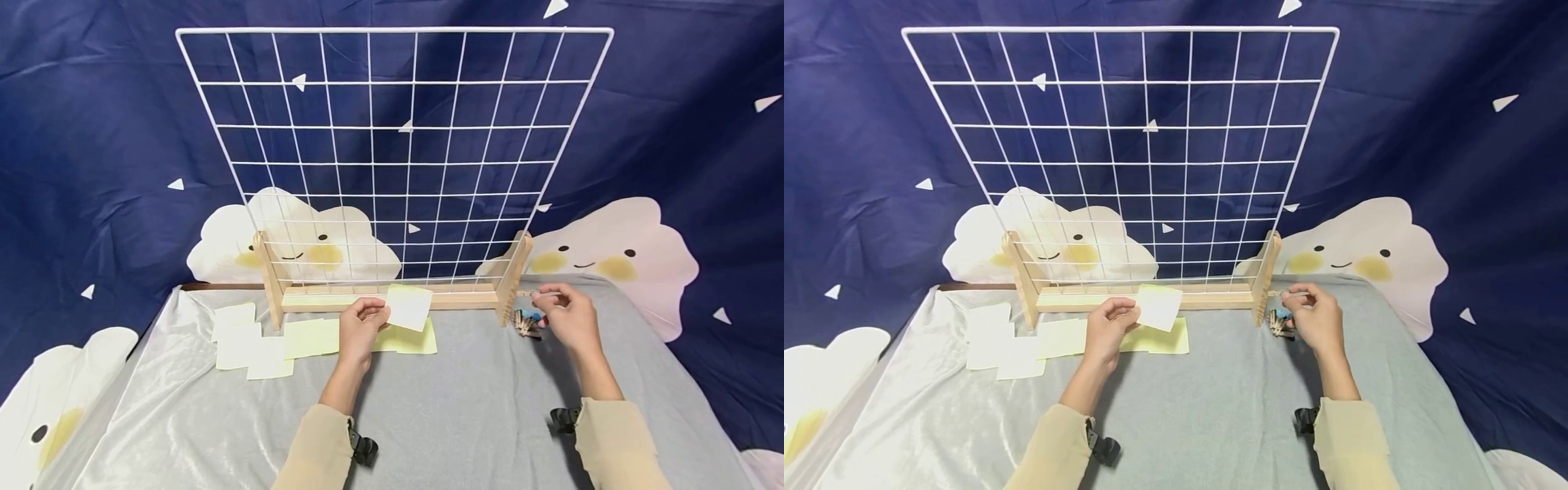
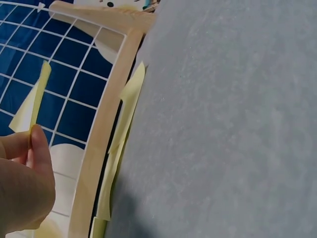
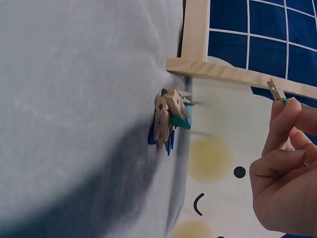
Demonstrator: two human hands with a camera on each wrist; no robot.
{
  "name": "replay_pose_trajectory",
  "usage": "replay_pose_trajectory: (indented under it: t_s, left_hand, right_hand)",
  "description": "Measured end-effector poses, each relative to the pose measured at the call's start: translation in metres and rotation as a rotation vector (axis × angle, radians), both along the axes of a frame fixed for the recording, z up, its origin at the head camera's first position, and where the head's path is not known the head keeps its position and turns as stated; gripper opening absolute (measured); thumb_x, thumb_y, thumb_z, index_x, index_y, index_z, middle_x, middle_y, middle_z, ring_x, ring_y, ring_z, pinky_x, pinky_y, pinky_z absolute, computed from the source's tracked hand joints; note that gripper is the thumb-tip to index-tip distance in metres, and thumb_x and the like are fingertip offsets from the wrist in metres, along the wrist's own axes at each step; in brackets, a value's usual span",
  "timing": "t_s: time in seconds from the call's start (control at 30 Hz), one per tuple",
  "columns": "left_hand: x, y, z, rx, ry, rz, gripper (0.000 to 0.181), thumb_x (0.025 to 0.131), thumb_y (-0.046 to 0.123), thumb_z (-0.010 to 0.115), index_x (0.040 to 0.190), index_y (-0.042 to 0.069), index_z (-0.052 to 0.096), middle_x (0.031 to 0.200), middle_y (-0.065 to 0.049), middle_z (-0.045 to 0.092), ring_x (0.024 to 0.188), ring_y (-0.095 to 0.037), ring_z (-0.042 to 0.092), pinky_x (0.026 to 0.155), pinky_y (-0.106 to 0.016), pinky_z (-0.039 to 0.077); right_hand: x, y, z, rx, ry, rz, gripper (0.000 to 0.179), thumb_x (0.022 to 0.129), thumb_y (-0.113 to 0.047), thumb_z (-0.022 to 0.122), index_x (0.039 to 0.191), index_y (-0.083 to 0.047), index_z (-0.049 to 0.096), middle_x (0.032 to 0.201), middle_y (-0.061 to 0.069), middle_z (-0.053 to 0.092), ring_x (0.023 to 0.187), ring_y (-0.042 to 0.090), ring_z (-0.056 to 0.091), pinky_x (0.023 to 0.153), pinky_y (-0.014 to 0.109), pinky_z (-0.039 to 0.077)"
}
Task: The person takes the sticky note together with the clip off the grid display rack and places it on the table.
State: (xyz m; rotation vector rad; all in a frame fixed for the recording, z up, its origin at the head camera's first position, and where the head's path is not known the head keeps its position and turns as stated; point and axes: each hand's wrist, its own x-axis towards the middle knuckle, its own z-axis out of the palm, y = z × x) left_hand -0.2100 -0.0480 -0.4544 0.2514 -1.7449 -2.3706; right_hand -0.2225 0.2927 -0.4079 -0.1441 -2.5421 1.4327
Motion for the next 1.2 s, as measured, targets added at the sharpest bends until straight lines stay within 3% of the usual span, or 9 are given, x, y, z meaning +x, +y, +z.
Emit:
replay_pose_trajectory:
  t_s: [0.17,0.5,0.9,1.1,1.2]
  left_hand:
    - [-0.001,0.004,-0.002,-0.021,-0.01,0.005,0.013,0.086,-0.013,0.071,0.099,-0.014,0.068,0.08,-0.007,0.065,0.069,-0.009,0.064,0.064,-0.022,0.057]
    - [-0.003,0.014,-0.006,-0.021,-0.034,0.01,0.013,0.083,-0.017,0.069,0.096,-0.014,0.07,0.079,-0.007,0.064,0.071,-0.011,0.062,0.062,-0.021,0.057]
    - [-0.003,0.03,-0.011,-0.04,-0.064,-0.017,0.012,0.082,-0.013,0.073,0.094,-0.013,0.07,0.08,-0.01,0.064,0.067,-0.011,0.061,0.059,-0.02,0.056]
    - [-0.002,0.037,-0.015,-0.071,-0.09,-0.015,0.011,0.081,-0.015,0.071,0.092,-0.011,0.07,0.078,-0.008,0.063,0.064,-0.01,0.06,0.06,-0.022,0.057]
    - [-0.002,0.04,-0.017,-0.086,-0.092,-0.013,0.014,0.081,-0.016,0.07,0.093,-0.011,0.07,0.077,-0.007,0.064,0.063,-0.009,0.059,0.06,-0.023,0.057]
  right_hand:
    - [0.0,0.006,-0.002,0.0,-0.005,0.004,0.033,0.099,-0.023,0.067,0.119,0.004,0.063,0.08,-0.014,0.07,0.053,0.011,0.063,0.054,0.024,0.052]
    - [-0.001,0.011,-0.003,0.004,-0.017,-0.001,0.032,0.1,-0.022,0.066,0.118,0.003,0.063,0.08,-0.014,0.07,0.056,0.017,0.066,0.056,0.026,0.053]
    - [-0.001,0.017,-0.008,0.042,-0.06,0.0,0.035,0.101,-0.025,0.063,0.12,0.004,0.061,0.087,0.001,0.073,0.057,0.017,0.066,0.053,0.028,0.051]
    - [-0.002,0.022,-0.012,0.046,-0.107,0.013,0.037,0.102,-0.025,0.061,0.124,0.005,0.059,0.098,0.019,0.073,0.062,0.02,0.068,0.057,0.03,0.053]
    - [-0.003,0.023,-0.013,0.048,-0.126,0.022,0.039,0.102,-0.025,0.061,0.126,0.005,0.059,0.102,0.022,0.072,0.064,0.022,0.069,0.06,0.031,0.054]
